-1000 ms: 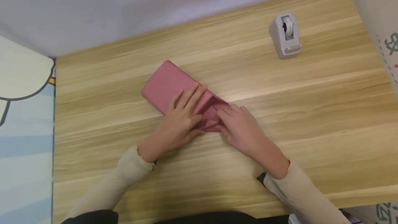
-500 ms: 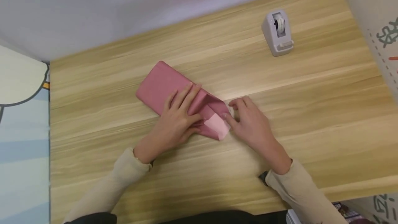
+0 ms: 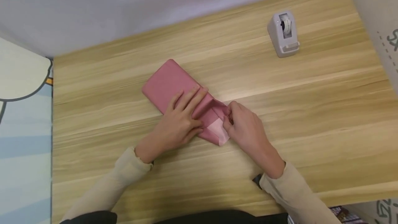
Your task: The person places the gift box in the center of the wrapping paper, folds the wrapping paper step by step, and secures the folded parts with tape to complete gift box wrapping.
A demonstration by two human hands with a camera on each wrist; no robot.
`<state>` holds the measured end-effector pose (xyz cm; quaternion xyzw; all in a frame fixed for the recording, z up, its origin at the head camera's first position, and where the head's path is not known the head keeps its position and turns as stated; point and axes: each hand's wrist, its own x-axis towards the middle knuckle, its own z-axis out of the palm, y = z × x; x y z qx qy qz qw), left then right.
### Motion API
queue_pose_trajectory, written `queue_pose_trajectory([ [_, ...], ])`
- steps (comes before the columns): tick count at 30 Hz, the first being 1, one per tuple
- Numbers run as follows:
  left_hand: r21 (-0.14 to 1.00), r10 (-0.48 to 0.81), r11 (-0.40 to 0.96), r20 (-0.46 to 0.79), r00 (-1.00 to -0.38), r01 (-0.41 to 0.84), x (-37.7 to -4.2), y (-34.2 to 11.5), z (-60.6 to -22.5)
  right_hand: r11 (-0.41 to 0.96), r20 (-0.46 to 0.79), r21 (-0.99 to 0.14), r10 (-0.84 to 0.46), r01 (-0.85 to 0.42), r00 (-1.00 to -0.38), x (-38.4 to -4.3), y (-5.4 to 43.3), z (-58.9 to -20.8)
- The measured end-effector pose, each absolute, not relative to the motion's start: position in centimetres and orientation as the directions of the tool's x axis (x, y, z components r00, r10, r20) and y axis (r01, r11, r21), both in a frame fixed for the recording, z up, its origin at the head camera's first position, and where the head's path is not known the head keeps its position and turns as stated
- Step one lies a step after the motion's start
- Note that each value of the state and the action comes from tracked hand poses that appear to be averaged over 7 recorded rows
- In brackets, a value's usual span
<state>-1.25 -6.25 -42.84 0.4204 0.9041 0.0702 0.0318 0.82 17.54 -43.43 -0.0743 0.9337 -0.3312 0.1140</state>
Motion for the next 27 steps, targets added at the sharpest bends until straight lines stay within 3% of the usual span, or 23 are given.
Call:
queue_pose_trajectory([
  [10, 0.164, 0.777, 0.620, 0.005, -0.629, 0.767, -1.4, -6.3, -42.8, 0.685, -0.136, -0.726, -0.236, -0.065, -0.962, -0.9, 18.0, -44.1],
  [14, 0.176, 0.783, 0.614, -0.021, -0.621, 0.769, -1.4, -5.9, -42.9, 0.755, -0.118, -0.645, -0.250, -0.117, -0.961, -0.3, 17.7, -43.4],
  [17, 0.164, 0.784, 0.616, -0.038, -0.619, 0.770, -1.3, -5.6, -42.8, 0.801, -0.037, -0.568, -0.255, -0.190, -0.966, 1.3, 17.2, -43.0],
  [21, 0.157, 0.782, 0.619, -0.030, -0.622, 0.770, -1.4, -5.7, -42.7, 0.784, 0.089, -0.545, -0.299, -0.298, -0.950, 2.3, 16.8, -43.3],
  [27, 0.191, 0.804, 0.584, -0.004, -0.594, 0.789, -1.8, -6.4, -42.6, 0.692, 0.048, -0.672, -0.313, -0.262, -0.949, 1.2, 17.7, -43.7],
])
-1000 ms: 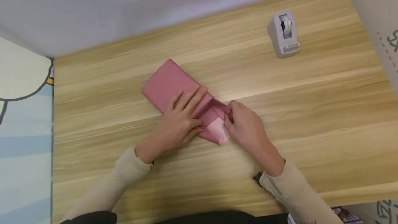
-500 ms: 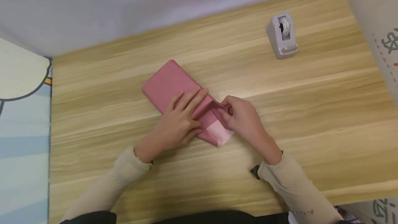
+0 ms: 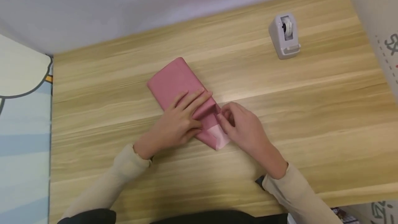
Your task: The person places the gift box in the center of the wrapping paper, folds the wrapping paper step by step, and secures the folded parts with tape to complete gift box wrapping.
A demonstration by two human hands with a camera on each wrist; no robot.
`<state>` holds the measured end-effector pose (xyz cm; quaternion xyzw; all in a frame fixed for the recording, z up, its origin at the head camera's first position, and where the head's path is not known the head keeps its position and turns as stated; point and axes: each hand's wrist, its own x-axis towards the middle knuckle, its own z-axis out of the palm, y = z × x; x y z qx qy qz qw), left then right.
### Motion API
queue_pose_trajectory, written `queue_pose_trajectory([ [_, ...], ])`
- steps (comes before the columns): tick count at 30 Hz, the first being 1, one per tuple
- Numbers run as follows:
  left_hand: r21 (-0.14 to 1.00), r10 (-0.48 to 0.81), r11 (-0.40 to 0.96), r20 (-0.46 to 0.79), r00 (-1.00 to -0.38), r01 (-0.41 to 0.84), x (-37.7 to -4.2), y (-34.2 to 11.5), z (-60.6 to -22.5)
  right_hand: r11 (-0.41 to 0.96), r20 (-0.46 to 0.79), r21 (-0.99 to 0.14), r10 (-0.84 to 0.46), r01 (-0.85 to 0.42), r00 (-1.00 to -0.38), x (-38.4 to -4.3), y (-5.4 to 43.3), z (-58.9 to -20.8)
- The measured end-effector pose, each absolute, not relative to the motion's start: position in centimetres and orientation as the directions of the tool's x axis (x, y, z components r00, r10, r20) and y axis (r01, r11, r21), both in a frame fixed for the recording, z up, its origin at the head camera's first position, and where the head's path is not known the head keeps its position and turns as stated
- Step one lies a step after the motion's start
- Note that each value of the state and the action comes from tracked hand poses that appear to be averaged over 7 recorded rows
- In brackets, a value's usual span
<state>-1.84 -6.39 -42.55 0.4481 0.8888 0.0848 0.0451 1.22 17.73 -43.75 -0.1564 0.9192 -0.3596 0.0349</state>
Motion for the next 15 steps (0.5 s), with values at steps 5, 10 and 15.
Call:
queue_pose_trajectory([
  [5, 0.195, 0.815, 0.567, 0.005, -0.579, 0.800, -2.0, -6.7, -42.6, 0.720, -0.018, -0.656, -0.315, -0.227, -0.949, -0.5, 17.3, -44.1],
  [10, 0.179, 0.814, 0.573, -0.013, -0.581, 0.799, -1.9, -6.3, -42.6, 0.757, -0.032, -0.604, -0.336, -0.250, -0.941, -0.9, 17.6, -43.3],
  [15, 0.165, 0.808, 0.584, -0.025, -0.589, 0.794, -1.8, -6.2, -42.4, 0.762, -0.155, -0.618, -0.359, -0.194, -0.920, -0.4, 18.6, -42.3],
])
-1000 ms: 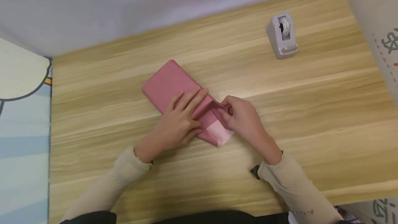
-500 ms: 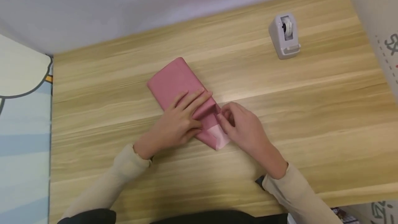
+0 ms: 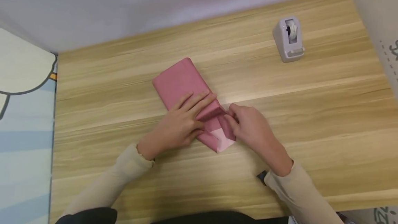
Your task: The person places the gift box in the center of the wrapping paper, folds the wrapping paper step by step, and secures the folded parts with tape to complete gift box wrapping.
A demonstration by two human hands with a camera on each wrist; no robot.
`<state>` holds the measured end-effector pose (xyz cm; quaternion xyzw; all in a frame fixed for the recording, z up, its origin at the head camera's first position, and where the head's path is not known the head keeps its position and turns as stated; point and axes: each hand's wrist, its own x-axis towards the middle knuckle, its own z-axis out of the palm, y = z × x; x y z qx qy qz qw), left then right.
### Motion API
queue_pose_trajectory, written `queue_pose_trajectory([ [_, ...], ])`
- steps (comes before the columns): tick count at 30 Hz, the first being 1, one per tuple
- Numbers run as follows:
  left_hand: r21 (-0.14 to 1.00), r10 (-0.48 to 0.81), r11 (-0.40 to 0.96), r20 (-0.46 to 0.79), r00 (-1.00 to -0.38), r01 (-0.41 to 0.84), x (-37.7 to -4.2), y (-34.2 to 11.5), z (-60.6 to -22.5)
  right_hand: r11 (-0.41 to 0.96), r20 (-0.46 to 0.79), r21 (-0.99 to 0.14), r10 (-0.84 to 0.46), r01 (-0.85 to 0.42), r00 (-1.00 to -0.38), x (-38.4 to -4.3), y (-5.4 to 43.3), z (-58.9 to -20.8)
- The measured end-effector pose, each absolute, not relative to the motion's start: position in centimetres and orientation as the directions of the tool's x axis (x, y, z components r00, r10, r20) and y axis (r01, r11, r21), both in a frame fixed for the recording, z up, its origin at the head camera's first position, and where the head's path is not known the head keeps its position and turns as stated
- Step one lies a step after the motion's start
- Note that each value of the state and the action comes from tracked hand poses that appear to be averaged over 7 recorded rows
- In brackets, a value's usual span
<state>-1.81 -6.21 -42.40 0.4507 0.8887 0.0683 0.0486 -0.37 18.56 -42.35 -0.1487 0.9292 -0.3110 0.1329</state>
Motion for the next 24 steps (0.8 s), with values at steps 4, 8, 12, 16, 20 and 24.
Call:
queue_pose_trajectory([
  [4, 0.174, 0.804, 0.588, -0.024, -0.594, 0.790, -1.8, -6.1, -42.4, 0.775, -0.276, -0.617, -0.375, -0.136, -0.885, 0.7, 19.3, -42.0],
  [8, 0.172, 0.800, 0.593, -0.021, -0.599, 0.786, -1.7, -5.8, -42.4, 0.809, -0.307, -0.573, -0.365, -0.136, -0.879, 1.7, 19.2, -42.4],
  [12, 0.160, 0.795, 0.600, -0.006, -0.607, 0.784, -1.6, -5.4, -42.6, 0.842, -0.251, -0.522, -0.306, -0.138, -0.918, 2.6, 18.5, -43.0],
  [16, 0.136, 0.787, 0.610, 0.007, -0.617, 0.780, -1.4, -4.8, -42.7, 0.846, -0.211, -0.523, -0.251, -0.108, -0.945, 3.1, 18.0, -43.1],
  [20, 0.097, 0.779, 0.624, 0.005, -0.627, 0.775, -1.3, -4.5, -42.6, 0.822, -0.184, -0.560, -0.250, -0.108, -0.951, 3.4, 17.9, -42.8],
  [24, 0.053, 0.778, 0.627, -0.004, -0.628, 0.777, -1.3, -4.3, -42.6, 0.753, -0.148, -0.649, -0.263, -0.107, -0.953, 3.9, 18.2, -42.9],
])
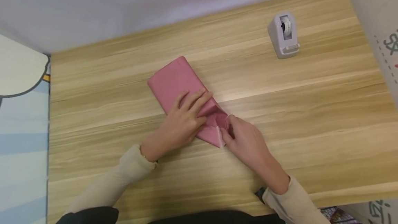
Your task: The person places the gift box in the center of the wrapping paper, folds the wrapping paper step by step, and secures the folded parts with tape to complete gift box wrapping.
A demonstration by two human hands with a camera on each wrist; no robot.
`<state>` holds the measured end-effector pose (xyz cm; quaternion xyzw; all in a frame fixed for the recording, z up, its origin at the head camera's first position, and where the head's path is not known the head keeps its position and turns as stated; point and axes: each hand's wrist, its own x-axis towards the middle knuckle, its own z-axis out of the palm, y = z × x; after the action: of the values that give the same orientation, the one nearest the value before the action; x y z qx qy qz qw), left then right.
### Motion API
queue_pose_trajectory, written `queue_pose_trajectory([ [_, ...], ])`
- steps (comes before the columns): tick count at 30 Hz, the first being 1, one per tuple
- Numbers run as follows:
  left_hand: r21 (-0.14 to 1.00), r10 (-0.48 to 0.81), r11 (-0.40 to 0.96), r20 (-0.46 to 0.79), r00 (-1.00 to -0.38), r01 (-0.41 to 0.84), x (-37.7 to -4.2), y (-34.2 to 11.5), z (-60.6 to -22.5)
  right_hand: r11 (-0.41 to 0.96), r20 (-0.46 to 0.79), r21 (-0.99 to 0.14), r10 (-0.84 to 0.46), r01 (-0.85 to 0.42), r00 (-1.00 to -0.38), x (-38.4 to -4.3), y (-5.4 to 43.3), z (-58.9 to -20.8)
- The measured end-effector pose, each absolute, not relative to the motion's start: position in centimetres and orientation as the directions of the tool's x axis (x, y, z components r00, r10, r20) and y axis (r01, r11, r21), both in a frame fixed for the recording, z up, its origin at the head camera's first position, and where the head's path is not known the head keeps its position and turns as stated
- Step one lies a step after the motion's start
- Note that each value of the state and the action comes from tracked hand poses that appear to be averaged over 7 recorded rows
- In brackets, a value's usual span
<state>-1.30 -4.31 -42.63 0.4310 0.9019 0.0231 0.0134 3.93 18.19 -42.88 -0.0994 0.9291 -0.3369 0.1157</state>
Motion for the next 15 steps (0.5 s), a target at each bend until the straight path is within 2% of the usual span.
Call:
queue_pose_trajectory([
  [4, 0.023, 0.784, 0.621, 0.002, -0.621, 0.784, -1.3, -4.4, -42.5, 0.627, -0.051, -0.763, -0.304, -0.160, -0.951, 4.3, 18.8, -43.4],
  [7, 0.021, 0.790, 0.613, 0.014, -0.613, 0.790, -1.4, -4.5, -42.4, 0.576, 0.055, -0.763, -0.392, -0.292, -0.918, 4.3, 19.6, -43.8],
  [10, 0.036, 0.793, 0.609, 0.021, -0.609, 0.793, -1.4, -4.6, -42.4, 0.590, 0.153, -0.649, -0.517, -0.480, -0.842, 3.7, 20.4, -44.2],
  [15, 0.084, 0.800, 0.598, -0.004, -0.600, 0.797, -1.6, -4.8, -42.2, 0.580, 0.237, -0.303, -0.723, -0.756, -0.649, 2.1, 21.7, -44.6],
])
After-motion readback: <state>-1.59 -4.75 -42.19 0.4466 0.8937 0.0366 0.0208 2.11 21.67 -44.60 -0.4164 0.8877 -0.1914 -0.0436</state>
